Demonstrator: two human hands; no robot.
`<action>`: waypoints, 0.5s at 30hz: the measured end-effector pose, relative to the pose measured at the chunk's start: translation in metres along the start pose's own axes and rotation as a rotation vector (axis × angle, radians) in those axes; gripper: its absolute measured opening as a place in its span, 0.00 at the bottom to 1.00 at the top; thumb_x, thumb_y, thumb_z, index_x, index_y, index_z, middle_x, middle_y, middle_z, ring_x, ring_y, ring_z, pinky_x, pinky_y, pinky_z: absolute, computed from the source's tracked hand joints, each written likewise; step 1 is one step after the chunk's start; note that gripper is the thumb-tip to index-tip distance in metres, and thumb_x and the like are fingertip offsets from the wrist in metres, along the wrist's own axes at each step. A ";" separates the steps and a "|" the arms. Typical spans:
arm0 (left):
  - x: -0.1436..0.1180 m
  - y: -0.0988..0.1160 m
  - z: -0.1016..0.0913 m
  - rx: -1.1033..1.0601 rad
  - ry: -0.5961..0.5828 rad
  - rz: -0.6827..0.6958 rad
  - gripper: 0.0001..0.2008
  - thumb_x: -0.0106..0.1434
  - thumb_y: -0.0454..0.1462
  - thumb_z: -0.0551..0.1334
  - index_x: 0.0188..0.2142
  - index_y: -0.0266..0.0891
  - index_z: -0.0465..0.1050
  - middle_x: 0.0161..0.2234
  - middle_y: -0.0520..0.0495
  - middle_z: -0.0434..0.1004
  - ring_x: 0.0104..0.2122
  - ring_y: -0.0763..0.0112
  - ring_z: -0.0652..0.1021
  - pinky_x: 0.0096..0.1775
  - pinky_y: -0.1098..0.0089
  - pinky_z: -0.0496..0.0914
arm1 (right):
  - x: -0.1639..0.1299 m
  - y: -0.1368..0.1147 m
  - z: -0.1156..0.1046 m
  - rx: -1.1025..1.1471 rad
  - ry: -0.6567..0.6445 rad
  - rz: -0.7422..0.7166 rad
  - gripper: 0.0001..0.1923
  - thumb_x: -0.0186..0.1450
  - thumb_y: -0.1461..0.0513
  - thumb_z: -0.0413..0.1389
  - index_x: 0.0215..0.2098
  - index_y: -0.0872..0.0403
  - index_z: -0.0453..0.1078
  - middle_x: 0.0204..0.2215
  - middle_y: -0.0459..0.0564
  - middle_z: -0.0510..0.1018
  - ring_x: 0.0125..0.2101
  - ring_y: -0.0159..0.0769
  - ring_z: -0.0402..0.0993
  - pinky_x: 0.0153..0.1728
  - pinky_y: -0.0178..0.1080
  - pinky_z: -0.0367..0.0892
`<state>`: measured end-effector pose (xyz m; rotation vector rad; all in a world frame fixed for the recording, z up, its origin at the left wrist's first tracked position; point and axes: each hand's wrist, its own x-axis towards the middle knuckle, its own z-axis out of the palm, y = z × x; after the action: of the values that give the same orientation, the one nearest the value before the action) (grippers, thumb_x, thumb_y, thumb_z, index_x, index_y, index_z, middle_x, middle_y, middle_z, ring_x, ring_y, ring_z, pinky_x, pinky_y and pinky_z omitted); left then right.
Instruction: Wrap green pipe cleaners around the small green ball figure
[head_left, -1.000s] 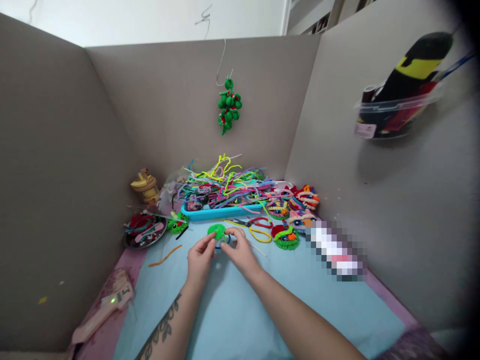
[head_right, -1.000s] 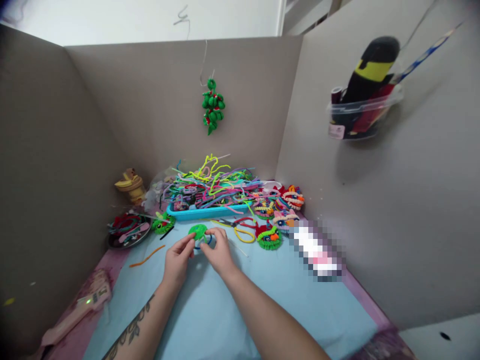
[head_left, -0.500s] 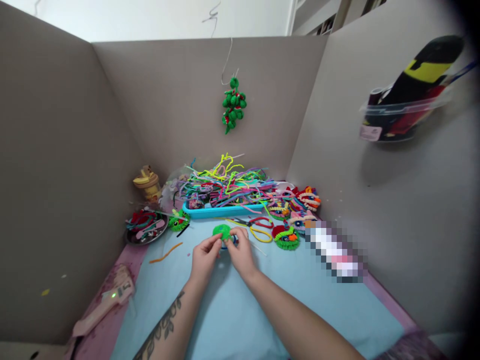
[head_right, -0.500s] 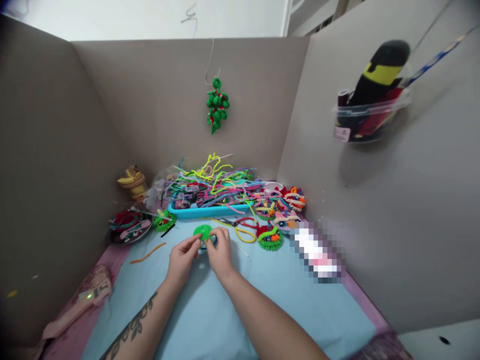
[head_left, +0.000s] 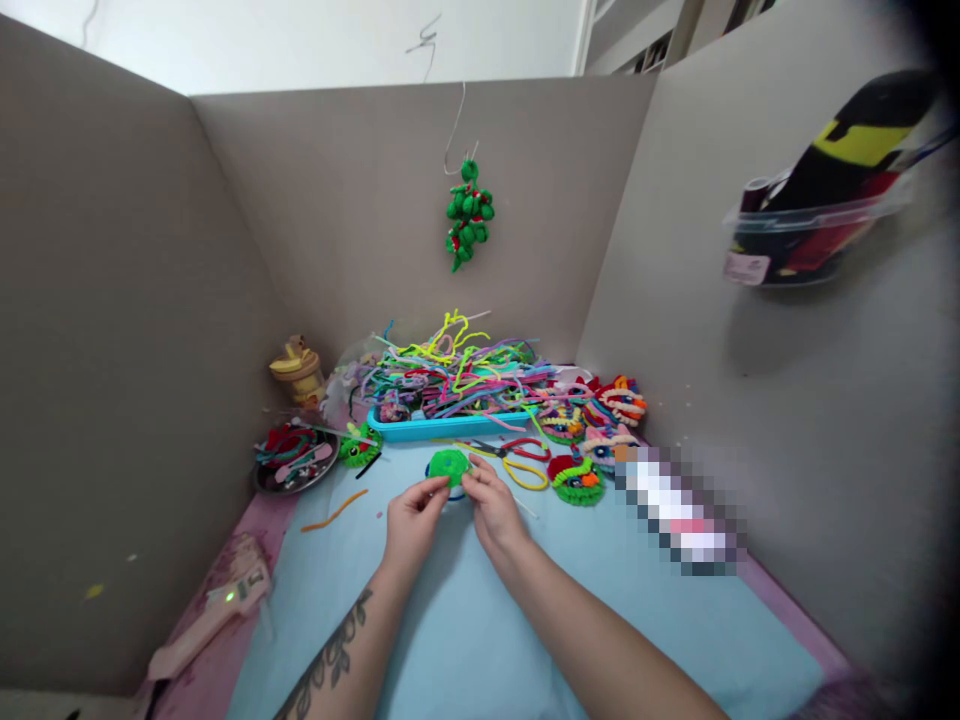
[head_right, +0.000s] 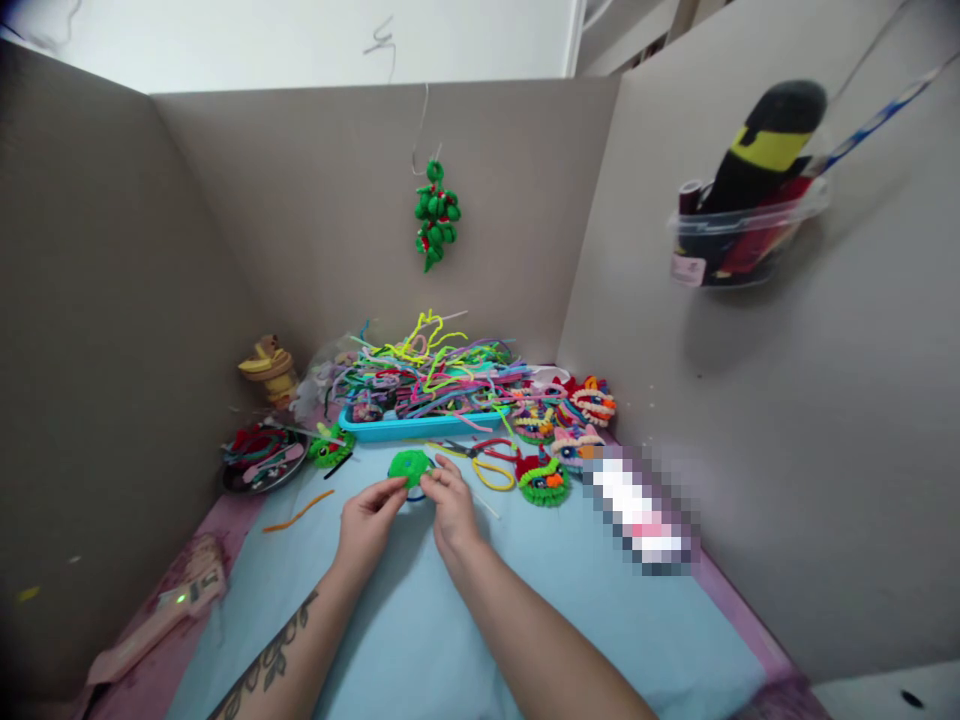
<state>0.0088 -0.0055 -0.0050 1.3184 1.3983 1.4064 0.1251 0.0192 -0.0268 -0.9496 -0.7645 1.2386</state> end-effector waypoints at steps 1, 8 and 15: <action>0.000 0.000 0.000 0.014 0.000 0.002 0.11 0.48 0.40 0.65 0.31 0.37 0.79 0.23 0.48 0.78 0.24 0.70 0.74 0.28 0.71 0.68 | 0.001 0.001 0.000 0.018 -0.004 0.000 0.11 0.47 0.57 0.62 0.16 0.54 0.68 0.44 0.55 0.70 0.50 0.48 0.62 0.46 0.45 0.59; 0.005 -0.005 -0.003 -0.086 0.000 -0.035 0.13 0.48 0.40 0.66 0.33 0.36 0.78 0.27 0.46 0.78 0.28 0.68 0.75 0.32 0.70 0.69 | 0.001 -0.003 0.000 -0.035 -0.074 0.008 0.11 0.49 0.55 0.61 0.20 0.54 0.72 0.46 0.53 0.70 0.48 0.46 0.64 0.45 0.43 0.59; 0.009 -0.004 -0.005 -0.186 -0.019 -0.066 0.12 0.46 0.39 0.67 0.31 0.36 0.75 0.29 0.47 0.78 0.29 0.70 0.75 0.34 0.71 0.68 | 0.004 -0.009 -0.005 -0.081 -0.099 -0.002 0.09 0.49 0.56 0.61 0.21 0.53 0.73 0.44 0.52 0.71 0.50 0.45 0.62 0.49 0.42 0.54</action>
<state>0.0016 0.0024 -0.0065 1.1534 1.2541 1.4386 0.1343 0.0221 -0.0206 -0.9580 -0.8988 1.2678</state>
